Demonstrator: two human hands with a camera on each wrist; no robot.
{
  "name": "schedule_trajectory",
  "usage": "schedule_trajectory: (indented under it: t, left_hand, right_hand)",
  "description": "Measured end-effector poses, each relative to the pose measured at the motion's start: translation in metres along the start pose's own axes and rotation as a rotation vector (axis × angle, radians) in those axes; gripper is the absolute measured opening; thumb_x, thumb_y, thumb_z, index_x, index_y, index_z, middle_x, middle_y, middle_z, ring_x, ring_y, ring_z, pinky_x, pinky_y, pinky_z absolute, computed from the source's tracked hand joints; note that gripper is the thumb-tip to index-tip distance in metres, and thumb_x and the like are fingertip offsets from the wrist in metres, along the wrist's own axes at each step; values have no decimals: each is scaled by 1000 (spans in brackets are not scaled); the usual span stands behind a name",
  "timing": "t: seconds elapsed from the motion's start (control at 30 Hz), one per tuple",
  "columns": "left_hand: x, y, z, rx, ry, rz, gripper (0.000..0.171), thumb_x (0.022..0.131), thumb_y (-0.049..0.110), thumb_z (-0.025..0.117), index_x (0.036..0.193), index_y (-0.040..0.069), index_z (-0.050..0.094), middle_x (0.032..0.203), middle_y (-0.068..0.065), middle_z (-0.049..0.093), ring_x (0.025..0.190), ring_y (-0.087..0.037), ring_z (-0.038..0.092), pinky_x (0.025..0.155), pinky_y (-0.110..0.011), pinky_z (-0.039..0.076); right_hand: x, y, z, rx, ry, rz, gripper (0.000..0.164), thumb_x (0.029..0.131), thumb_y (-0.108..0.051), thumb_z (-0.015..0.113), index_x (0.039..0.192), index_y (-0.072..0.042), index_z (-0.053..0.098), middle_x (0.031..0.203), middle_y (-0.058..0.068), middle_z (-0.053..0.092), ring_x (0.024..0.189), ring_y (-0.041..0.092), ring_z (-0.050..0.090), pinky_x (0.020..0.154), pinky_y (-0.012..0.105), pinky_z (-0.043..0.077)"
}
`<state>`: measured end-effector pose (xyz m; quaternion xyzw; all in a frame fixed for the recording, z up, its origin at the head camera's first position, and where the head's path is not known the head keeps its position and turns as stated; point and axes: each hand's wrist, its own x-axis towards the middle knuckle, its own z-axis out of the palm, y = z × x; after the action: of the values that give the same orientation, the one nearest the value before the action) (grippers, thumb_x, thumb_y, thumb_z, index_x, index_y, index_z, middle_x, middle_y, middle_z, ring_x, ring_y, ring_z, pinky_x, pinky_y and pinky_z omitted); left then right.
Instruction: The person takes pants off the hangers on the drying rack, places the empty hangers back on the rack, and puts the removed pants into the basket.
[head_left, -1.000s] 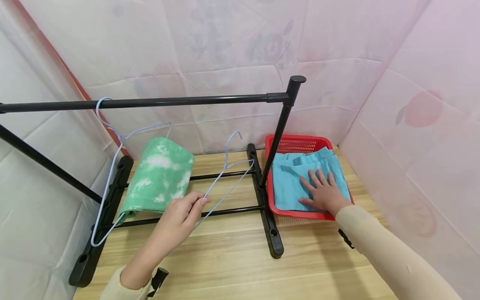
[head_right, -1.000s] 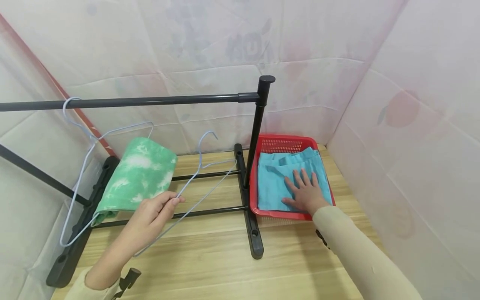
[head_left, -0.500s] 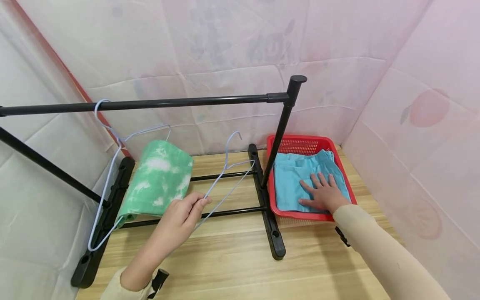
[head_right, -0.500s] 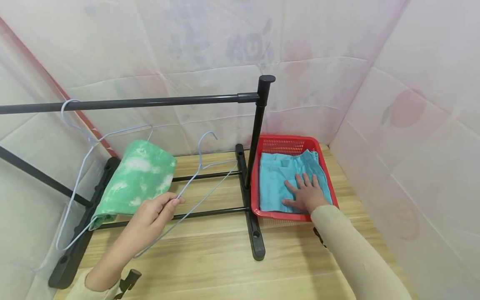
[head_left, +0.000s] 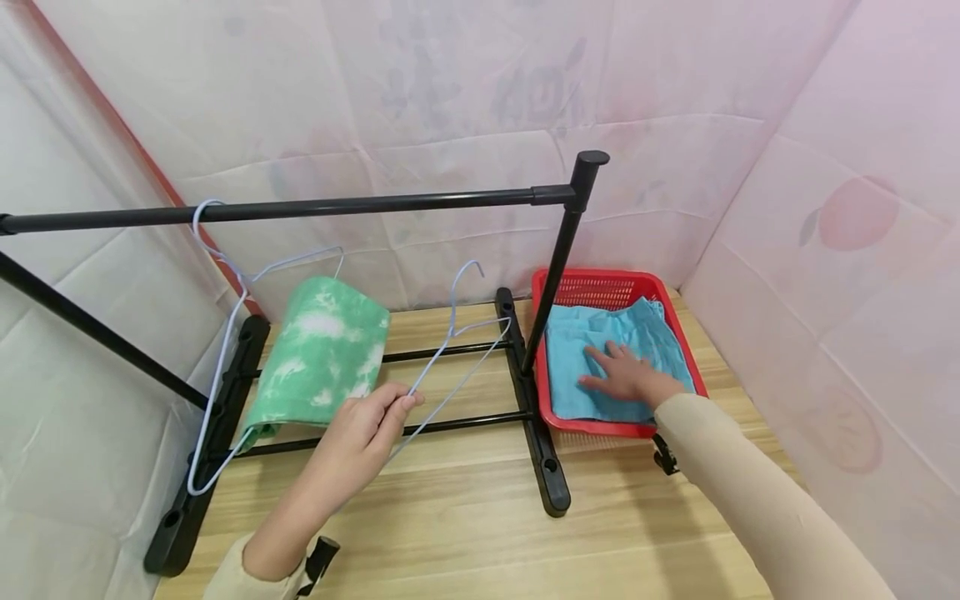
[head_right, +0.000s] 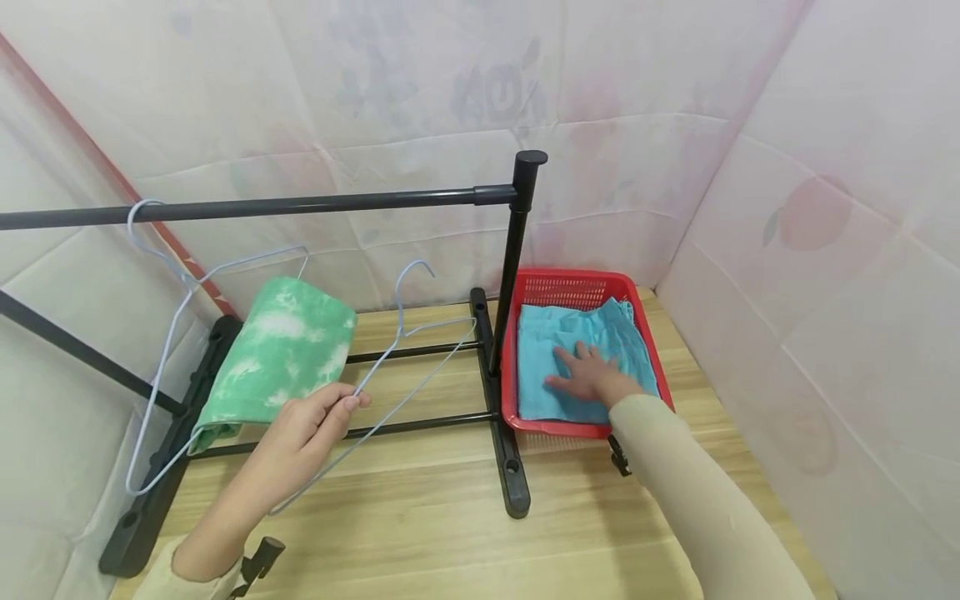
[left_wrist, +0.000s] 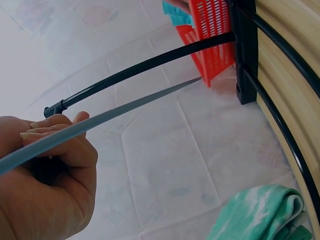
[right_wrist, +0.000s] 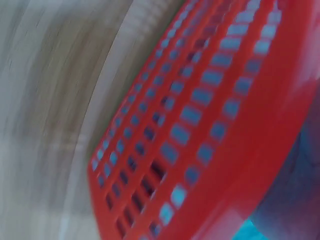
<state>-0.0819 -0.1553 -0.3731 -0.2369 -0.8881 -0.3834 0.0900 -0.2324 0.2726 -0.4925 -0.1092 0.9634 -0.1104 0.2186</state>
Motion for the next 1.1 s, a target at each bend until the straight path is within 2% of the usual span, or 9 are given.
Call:
schedule_trajectory:
  t: [0.1,0.27,0.4,0.6,0.77,0.83,0.93,1.03,1.1]
  left_hand:
    - [-1,-1,0,-4,2,0,23,106,21,50,109,10,70,61,17,47,52,2,34,60,-23,45]
    - [-2,-2,0,-6,5,-1,23,106,20,50,109,10,70,61,14,49,52,2,33,60,-24,46]
    - [-2,-4,0,1,14,0,22,106,19,50,109,10,70,62,8,53,54,1,36,64,-25,47]
    - [-3,-5,0,-2,11,1,22,106,19,50,110,9,69,63,7,55,55,1,39,65,-26,49]
    - [-2,-6,0,-6,13,1,22,106,19,50,109,9,69,64,8,54,56,0,40,65,-26,49]
    - [-2,-6,0,-6,14,0,22,106,19,50,110,9,69,64,7,54,56,0,40,65,-26,49]
    - [-2,-7,0,-7,12,-1,22,106,19,50,110,9,69,64,6,55,56,0,40,65,-26,48]
    - [-2,-7,0,-7,15,2,22,106,19,50,110,9,69,65,9,55,56,0,40,64,-25,48]
    - [-2,-7,0,-2,20,10,21,106,18,51,109,10,70,67,12,56,57,0,42,64,-25,48]
  right_hand:
    - [6,-14,11,34,0,-34,89,96,-71,39,160,-13,15,162,31,2,146,56,0,107,79,5]
    - [11,-25,27,64,-48,-30,94,94,-75,38,161,-16,9,162,31,-8,147,54,-6,108,78,2]
    - [17,-22,39,38,-41,-20,98,92,-78,36,161,-17,5,161,30,-13,147,52,-9,108,78,-1]
    - [27,-13,54,62,-5,-26,113,80,-92,29,161,-17,4,161,28,-17,147,51,-15,105,79,-7]
    - [25,-19,49,49,-29,-22,106,86,-86,32,161,-18,2,161,29,-19,147,51,-15,107,78,-7]
    - [21,-25,41,28,-48,-18,100,90,-80,36,161,-17,5,160,31,-15,147,52,-12,107,78,-4]
    - [17,-35,27,-31,-16,-20,89,95,-71,42,160,-15,18,161,33,2,147,55,2,107,79,2]
    - [18,-40,15,-89,100,-18,72,98,-59,51,153,-14,40,156,29,29,144,53,20,107,79,10]
    - [21,-40,8,-96,197,-21,62,97,-50,58,146,-13,50,150,26,41,140,52,28,106,79,15]
